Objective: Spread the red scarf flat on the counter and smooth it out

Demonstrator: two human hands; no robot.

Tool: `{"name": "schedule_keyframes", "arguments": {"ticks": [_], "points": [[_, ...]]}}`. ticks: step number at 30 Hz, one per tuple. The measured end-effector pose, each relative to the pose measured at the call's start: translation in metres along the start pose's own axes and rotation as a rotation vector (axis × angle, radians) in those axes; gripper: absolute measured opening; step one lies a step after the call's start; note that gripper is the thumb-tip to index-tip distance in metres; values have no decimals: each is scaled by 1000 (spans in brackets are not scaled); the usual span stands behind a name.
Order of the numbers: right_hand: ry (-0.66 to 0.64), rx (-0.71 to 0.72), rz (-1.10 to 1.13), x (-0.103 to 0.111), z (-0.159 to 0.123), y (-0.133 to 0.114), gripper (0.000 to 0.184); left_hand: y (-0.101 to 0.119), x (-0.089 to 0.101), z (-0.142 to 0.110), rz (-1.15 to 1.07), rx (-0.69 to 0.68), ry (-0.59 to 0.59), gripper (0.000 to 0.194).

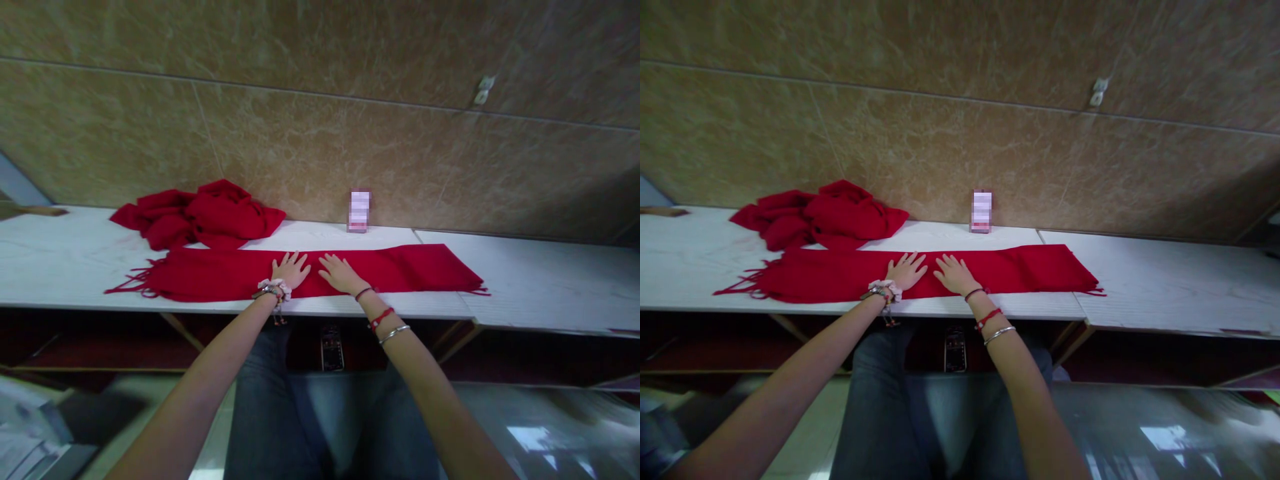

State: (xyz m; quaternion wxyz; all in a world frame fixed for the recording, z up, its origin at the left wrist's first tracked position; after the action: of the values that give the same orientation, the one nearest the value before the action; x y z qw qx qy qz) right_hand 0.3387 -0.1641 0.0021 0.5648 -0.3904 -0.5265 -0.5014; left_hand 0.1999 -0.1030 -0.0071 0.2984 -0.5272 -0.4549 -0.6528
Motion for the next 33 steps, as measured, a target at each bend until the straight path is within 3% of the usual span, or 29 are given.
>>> {"name": "schedule_keyframes", "arguments": {"ticks": [2,4,12,15,18,21,23,25,27,29,31,33], "points": [[-28,23,-14,-6,4,-4,50,0,0,0,2,0,-6,55],[-47,-1,-46,-10,-1,14,49,1,1,-1,-2,-2,-11,55],[-206,-378,-232,-9,-50,160,47,4,4,-4,-1,-4,-10,54],[-219,-481,-236,-4,-69,198,47,4,4,-4,-2,-1,-11,54],[-223,-586,-224,2,-84,219,49,4,4,-3,-5,1,-9,55],[-177,-602,-233,7,-83,211,52,3,3,-2,-9,0,-6,55],[-128,-526,-243,9,-71,185,52,3,2,-2,-12,0,-3,54],[-102,-386,-236,7,-54,146,49,3,2,-2,-13,3,-4,54],[-56,-135,-221,5,-37,104,50,3,3,-2,-13,7,-5,54],[-49,31,-215,2,-29,77,50,3,3,-2,-13,9,-6,54],[-76,81,-217,-1,-29,74,49,2,3,-2,-13,7,-7,54],[-121,16,-220,-6,-37,93,48,2,3,-2,-15,-1,-9,55]]}}
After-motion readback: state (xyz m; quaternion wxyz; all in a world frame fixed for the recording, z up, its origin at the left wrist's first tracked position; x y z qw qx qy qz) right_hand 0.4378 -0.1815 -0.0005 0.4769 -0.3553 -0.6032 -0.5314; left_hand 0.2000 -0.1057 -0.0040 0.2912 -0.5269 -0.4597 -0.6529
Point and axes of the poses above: each hand's wrist, its own z-axis towards the middle knuckle, its own x-axis out of the back of the hand, y = z × x, the point moved 4 cm from there along z, towards the middle knuckle, and after that the axes turned 14 degrees about -z, right-handed, at the moved point
